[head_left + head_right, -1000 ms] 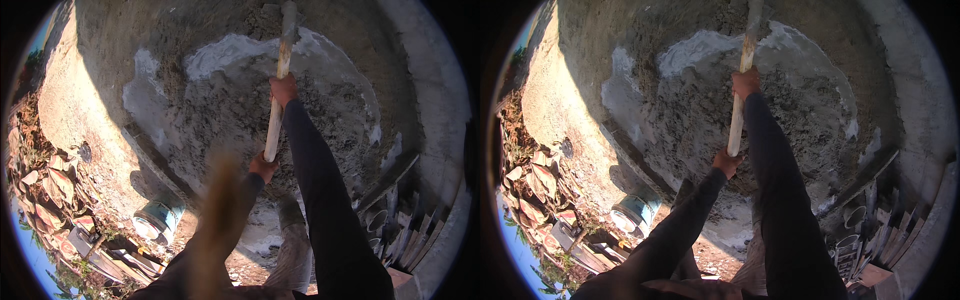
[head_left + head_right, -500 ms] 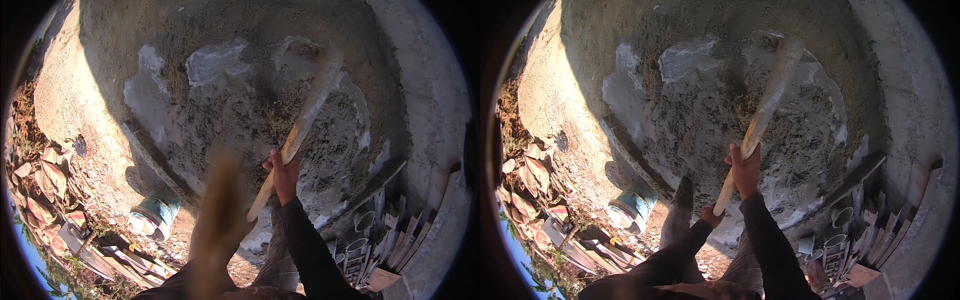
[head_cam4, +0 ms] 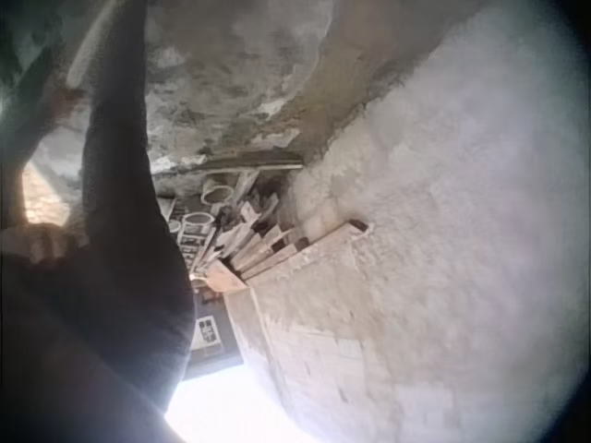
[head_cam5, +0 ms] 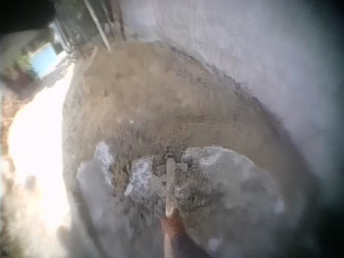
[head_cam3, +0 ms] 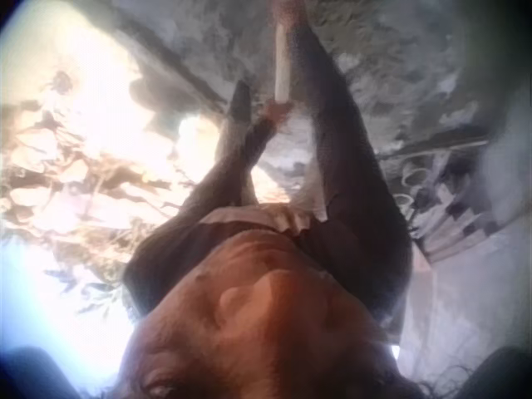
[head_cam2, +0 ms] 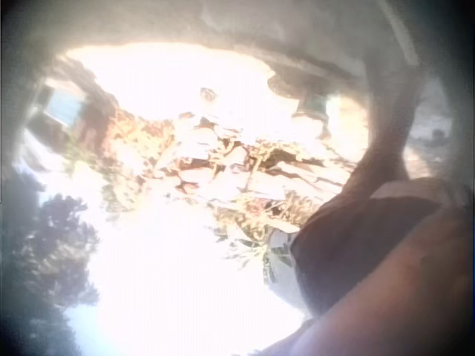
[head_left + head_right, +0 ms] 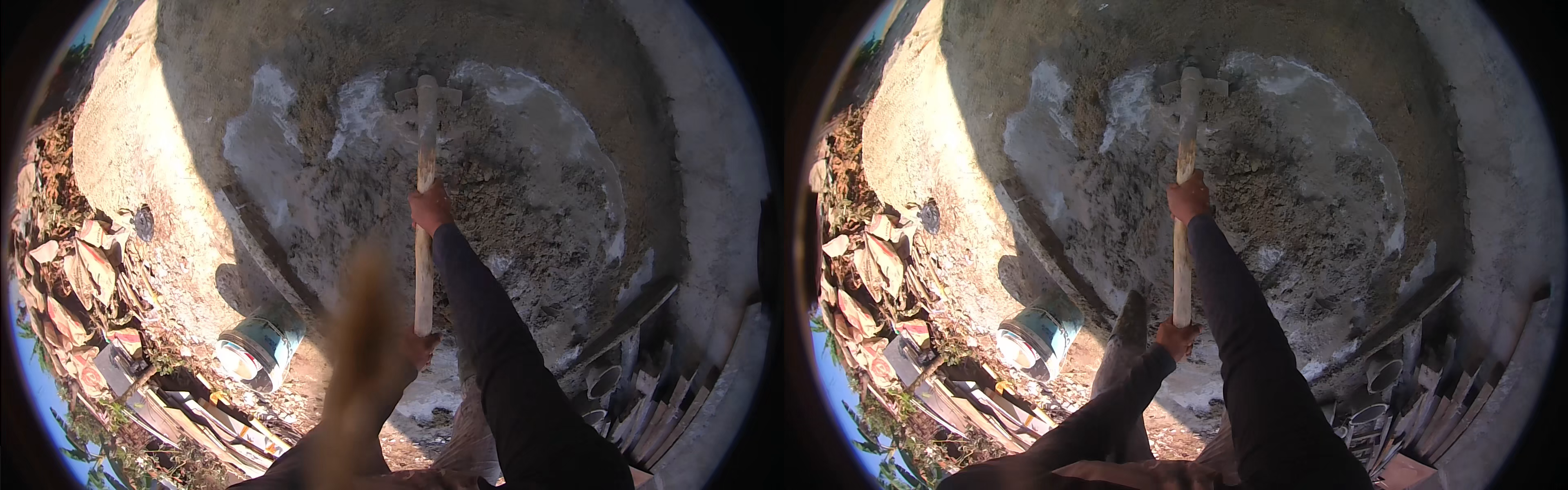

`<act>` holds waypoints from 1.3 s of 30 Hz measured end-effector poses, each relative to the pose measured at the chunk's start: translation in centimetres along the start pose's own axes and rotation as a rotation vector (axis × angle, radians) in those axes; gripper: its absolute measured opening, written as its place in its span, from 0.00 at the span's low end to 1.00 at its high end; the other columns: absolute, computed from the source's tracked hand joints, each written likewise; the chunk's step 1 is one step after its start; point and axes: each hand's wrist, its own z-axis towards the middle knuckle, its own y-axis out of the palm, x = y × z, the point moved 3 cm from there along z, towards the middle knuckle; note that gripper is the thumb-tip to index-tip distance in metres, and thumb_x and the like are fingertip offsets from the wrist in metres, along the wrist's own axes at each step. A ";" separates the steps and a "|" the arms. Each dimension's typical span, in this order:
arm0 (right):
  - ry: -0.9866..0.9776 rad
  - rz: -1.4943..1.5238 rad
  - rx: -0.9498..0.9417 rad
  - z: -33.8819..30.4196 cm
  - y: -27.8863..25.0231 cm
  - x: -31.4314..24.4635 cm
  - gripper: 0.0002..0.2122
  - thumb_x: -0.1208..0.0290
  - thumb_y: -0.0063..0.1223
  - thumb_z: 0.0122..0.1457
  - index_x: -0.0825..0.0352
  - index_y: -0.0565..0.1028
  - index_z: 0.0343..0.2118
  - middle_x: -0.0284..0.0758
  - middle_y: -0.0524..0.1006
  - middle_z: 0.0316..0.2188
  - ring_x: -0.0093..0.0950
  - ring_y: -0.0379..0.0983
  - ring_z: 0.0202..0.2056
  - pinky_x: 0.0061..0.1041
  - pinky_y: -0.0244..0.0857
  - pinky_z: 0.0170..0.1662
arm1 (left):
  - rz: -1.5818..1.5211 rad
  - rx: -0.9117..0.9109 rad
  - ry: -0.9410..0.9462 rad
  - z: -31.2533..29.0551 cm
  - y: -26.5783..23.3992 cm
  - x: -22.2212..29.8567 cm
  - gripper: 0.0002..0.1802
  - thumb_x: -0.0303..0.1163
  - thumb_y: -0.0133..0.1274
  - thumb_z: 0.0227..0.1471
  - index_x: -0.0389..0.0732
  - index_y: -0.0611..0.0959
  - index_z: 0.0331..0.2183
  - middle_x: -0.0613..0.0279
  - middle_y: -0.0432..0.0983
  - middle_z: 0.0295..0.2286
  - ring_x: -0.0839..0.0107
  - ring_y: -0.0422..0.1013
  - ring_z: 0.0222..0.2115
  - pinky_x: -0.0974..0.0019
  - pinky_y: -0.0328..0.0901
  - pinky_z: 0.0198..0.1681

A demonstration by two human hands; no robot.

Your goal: The person mixes a pile of sand and cement using a hoe, pouring water from a bucket into the mixture and stirring the wet concrete in an outdoor work zone.

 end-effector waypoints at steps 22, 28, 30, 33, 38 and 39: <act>-0.216 0.162 0.030 11.3 4.2 -14.2 0.20 0.71 0.52 0.59 0.78 0.64 0.49 0.41 0.74 0.22 0.29 0.73 0.18 0.31 0.72 0.21 | 0.268 0.156 0.338 7.3 -7.4 15.8 0.22 0.32 0.61 0.52 0.34 0.75 0.47 0.62 0.72 0.21 0.74 0.67 0.15 0.60 0.63 0.18; 0.097 0.046 -0.026 1.8 5.9 0.6 0.17 0.71 0.53 0.60 0.77 0.64 0.45 0.37 0.71 0.20 0.27 0.71 0.18 0.31 0.71 0.20 | 0.118 0.084 -0.008 -1.8 -4.3 2.6 0.26 0.27 0.60 0.49 0.34 0.71 0.48 0.63 0.68 0.17 0.73 0.65 0.12 0.62 0.61 0.13; 0.147 0.098 -0.101 -3.1 4.8 5.6 0.16 0.71 0.52 0.61 0.74 0.63 0.46 0.35 0.70 0.21 0.25 0.69 0.18 0.30 0.70 0.20 | 0.269 0.057 0.010 -3.4 -4.4 -5.1 0.26 0.30 0.62 0.47 0.35 0.73 0.48 0.61 0.71 0.19 0.72 0.67 0.14 0.61 0.63 0.16; 0.182 0.307 -0.102 -14.9 1.4 8.0 0.14 0.71 0.50 0.62 0.70 0.61 0.46 0.32 0.68 0.21 0.24 0.67 0.16 0.31 0.66 0.19 | 0.492 0.031 0.042 -10.7 -3.6 -13.0 0.33 0.41 0.64 0.46 0.35 0.74 0.50 0.49 0.80 0.34 0.58 0.77 0.34 0.56 0.71 0.40; 0.149 0.404 0.035 -28.5 -4.6 3.5 0.17 0.74 0.50 0.60 0.68 0.60 0.50 0.31 0.68 0.20 0.20 0.64 0.13 0.24 0.63 0.16 | 0.672 -0.189 0.065 -17.1 -0.9 -18.7 0.36 0.46 0.60 0.49 0.41 0.71 0.56 0.43 0.77 0.44 0.50 0.74 0.48 0.54 0.68 0.51; 0.117 0.410 0.058 -29.0 -6.1 2.2 0.18 0.74 0.50 0.61 0.68 0.59 0.51 0.31 0.68 0.21 0.20 0.64 0.13 0.23 0.63 0.16 | 0.695 -0.203 0.160 -16.3 0.0 -18.2 0.35 0.46 0.60 0.49 0.41 0.71 0.56 0.43 0.78 0.43 0.51 0.74 0.47 0.54 0.69 0.50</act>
